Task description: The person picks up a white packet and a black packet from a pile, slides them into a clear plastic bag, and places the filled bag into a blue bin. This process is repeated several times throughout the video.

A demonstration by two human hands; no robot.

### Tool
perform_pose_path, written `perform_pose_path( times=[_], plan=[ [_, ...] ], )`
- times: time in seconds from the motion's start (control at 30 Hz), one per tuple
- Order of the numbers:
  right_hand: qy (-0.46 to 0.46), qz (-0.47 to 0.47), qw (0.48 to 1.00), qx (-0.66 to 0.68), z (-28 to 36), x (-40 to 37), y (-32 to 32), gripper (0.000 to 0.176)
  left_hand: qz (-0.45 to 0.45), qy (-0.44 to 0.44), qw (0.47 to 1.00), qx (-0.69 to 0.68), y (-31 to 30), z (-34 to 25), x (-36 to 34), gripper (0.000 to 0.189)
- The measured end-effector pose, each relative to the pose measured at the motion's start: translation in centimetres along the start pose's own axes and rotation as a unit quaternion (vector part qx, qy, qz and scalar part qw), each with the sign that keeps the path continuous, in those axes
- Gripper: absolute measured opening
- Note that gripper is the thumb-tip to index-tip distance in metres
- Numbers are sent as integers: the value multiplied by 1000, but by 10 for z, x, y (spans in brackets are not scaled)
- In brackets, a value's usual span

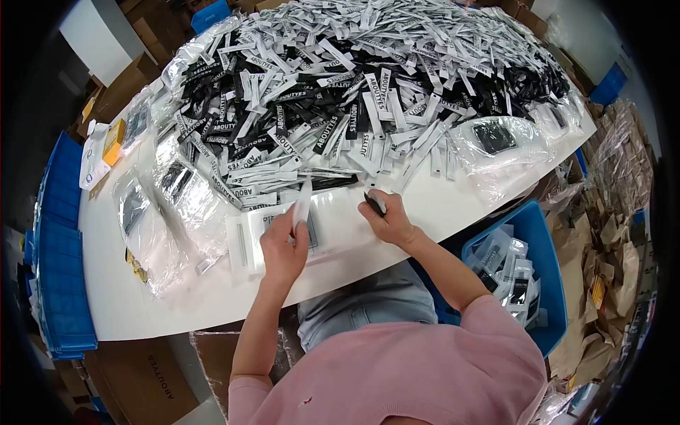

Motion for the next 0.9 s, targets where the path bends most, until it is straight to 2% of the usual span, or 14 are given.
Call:
perform_pose_path(
  times=[0.03, 0.1, 0.17, 0.2, 0.33, 0.37, 0.4, 0.43, 0.57, 0.6, 0.63, 0.7, 0.8, 0.9],
  plan=[
    [2, 0, 1000, 0, 13, 5, -1, 23, -56, 106, 992, 24, -5, -27, -5, 21],
    [220, 14, 960, 174, 9, 6, 6, 23, -34, 155, 986, 60, 2, -41, -9, 28],
    [287, 61, 930, 222, 19, 9, 9, 23, -45, 378, 915, 133, 10, -75, -24, 37],
    [350, 109, 891, 267, 18, 5, 17, 24, -48, 409, 899, 148, 14, -78, -27, 43],
    [279, 107, 929, 217, 17, 14, 11, 21, 3, 412, 900, 139, 19, -81, -30, 39],
    [279, 108, 929, 218, 18, 14, 13, 21, 29, 253, 967, 11, 17, -71, -18, 37],
    [153, 141, 971, 115, 34, 22, 14, 20, 53, 80, 988, -117, 18, -51, -12, 35],
    [24, 170, 985, 9, 53, 24, 18, 20, 134, -97, 956, -241, 31, -19, -12, 27],
    [-110, 101, 986, -74, 80, 26, 27, 17, 148, -195, 911, -332, 34, 0, -6, 13],
    [-109, 102, 986, -74, 81, 26, 26, 17, 163, -231, 868, -408, 36, 1, -7, 13],
    [-6, 121, 992, 33, 69, 27, 25, 19, 175, -265, 817, -481, 38, 1, -10, 14],
    [133, 126, 968, 170, 50, 24, 29, 24, 193, -270, 811, -482, 38, -4, -9, 17],
    [124, 165, 977, 59, 51, 27, 29, 24, 167, -278, 833, -449, 38, -1, -9, 18],
    [84, 188, 978, 40, 50, 28, 29, 25, 194, -274, 803, -493, 43, 2, -10, 17]
  ],
)
Point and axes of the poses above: each hand's wrist, its own x-axis towards the middle knuckle, its own y-axis out of the palm, z = x × y, the point moved 8 cm from there along x, towards the middle knuckle, and after that the axes turned 6 degrees about -y, right-handed, at the moved point
